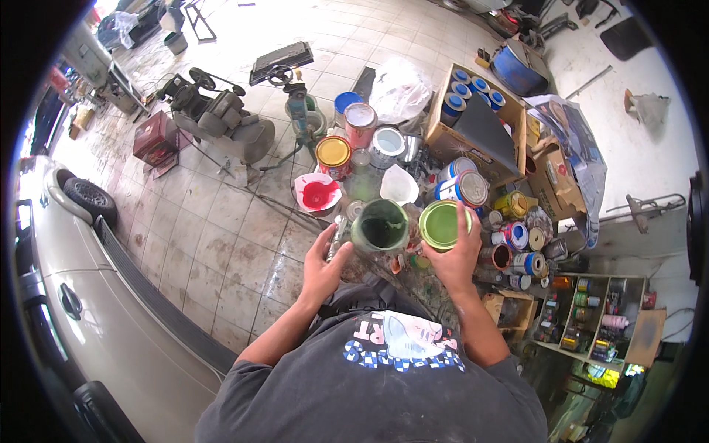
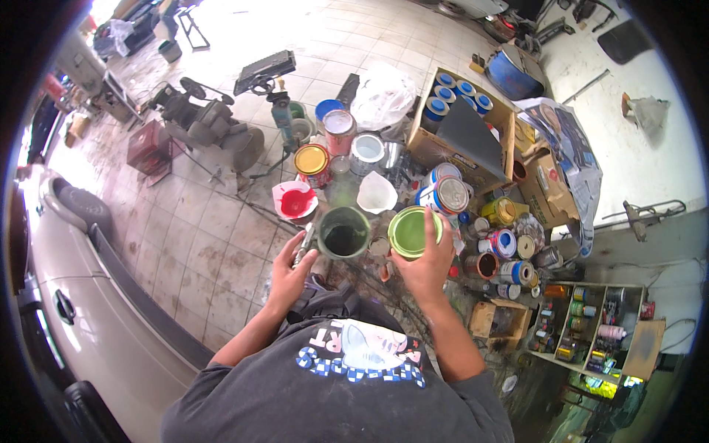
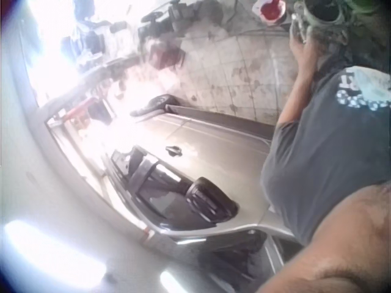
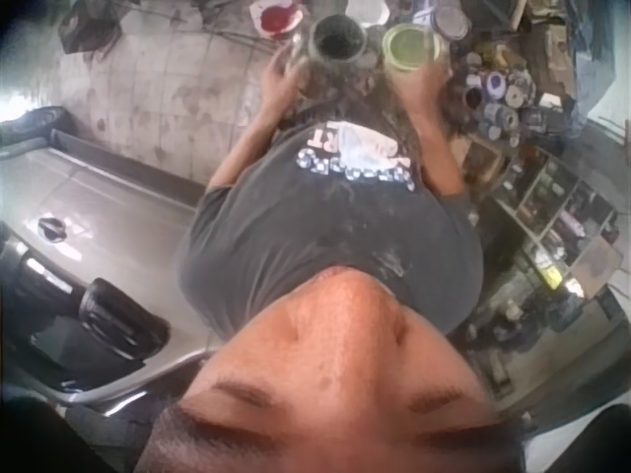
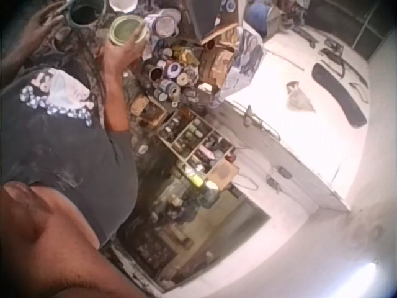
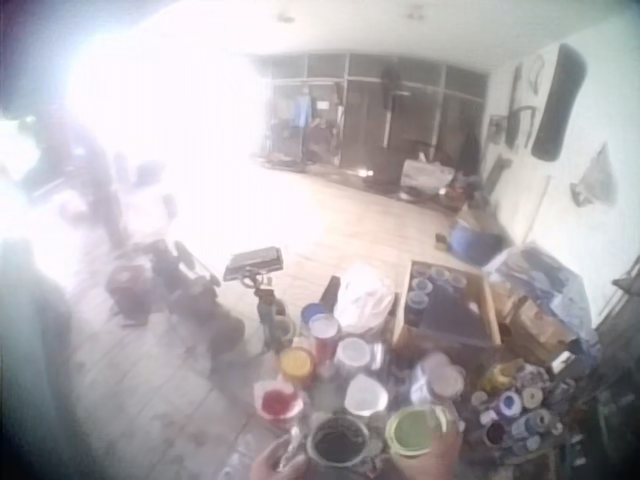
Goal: The person handles a paint spray gun, opens a paint can, and pours green paint into the spray gun's container. They then close the can and set it down.
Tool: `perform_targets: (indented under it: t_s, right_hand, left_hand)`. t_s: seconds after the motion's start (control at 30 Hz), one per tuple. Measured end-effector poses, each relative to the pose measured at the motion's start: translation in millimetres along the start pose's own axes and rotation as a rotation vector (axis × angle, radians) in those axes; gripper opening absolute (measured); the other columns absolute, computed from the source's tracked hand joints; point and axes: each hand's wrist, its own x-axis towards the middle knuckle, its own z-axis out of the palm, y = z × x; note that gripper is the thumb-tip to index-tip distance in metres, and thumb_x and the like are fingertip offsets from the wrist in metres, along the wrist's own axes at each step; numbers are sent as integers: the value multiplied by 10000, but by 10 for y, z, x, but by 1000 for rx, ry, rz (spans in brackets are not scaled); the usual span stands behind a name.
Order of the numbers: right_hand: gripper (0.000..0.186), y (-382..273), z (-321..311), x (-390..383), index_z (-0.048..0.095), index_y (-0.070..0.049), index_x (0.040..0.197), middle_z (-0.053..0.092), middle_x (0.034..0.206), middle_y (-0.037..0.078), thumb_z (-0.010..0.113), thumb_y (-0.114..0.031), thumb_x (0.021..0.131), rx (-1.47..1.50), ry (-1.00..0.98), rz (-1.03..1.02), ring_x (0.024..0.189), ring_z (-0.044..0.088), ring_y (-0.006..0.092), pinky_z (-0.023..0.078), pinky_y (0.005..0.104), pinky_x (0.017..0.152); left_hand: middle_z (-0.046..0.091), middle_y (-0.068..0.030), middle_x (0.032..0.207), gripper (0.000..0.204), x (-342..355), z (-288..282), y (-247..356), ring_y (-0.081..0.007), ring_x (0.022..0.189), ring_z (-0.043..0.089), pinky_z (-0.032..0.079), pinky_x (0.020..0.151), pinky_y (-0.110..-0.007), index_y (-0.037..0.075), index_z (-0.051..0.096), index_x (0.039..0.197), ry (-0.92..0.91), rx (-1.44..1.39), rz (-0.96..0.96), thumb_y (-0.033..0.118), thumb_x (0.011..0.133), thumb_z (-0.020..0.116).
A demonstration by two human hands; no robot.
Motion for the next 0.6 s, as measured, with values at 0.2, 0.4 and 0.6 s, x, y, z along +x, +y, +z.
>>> perform_targets:
  t_s: [0.2,0.4,0.6]
  right_hand:
    - [1143,-40,113,281,304,-33,1601,560,1348,163,936,-64,649,547,40,122,1254,582,294,481,429,1087]
    - [1132,-220,461,733,275,-16,1600,550,1359,174,932,-101,682,684,47,30,1231,594,280,485,417,1083]
    - [1192,-502,1176,1182,276,-37,1602,528,1363,219,962,-212,643,633,11,84,1259,567,351,468,461,1077]
  left_hand:
    - [602,-11,860,473,-145,-608,-357,-83,708,520,418,634,-248,22,556,1446,321,-400,-148,102,988,643]
    - [575,-3,844,395,85,-1287,-776,-80,702,515,429,630,-251,19,557,1372,548,-181,-16,148,1004,622]
    - [518,14,845,541,185,-1466,-1022,-72,725,458,408,668,-253,4,442,1535,658,-395,-188,116,1026,585]
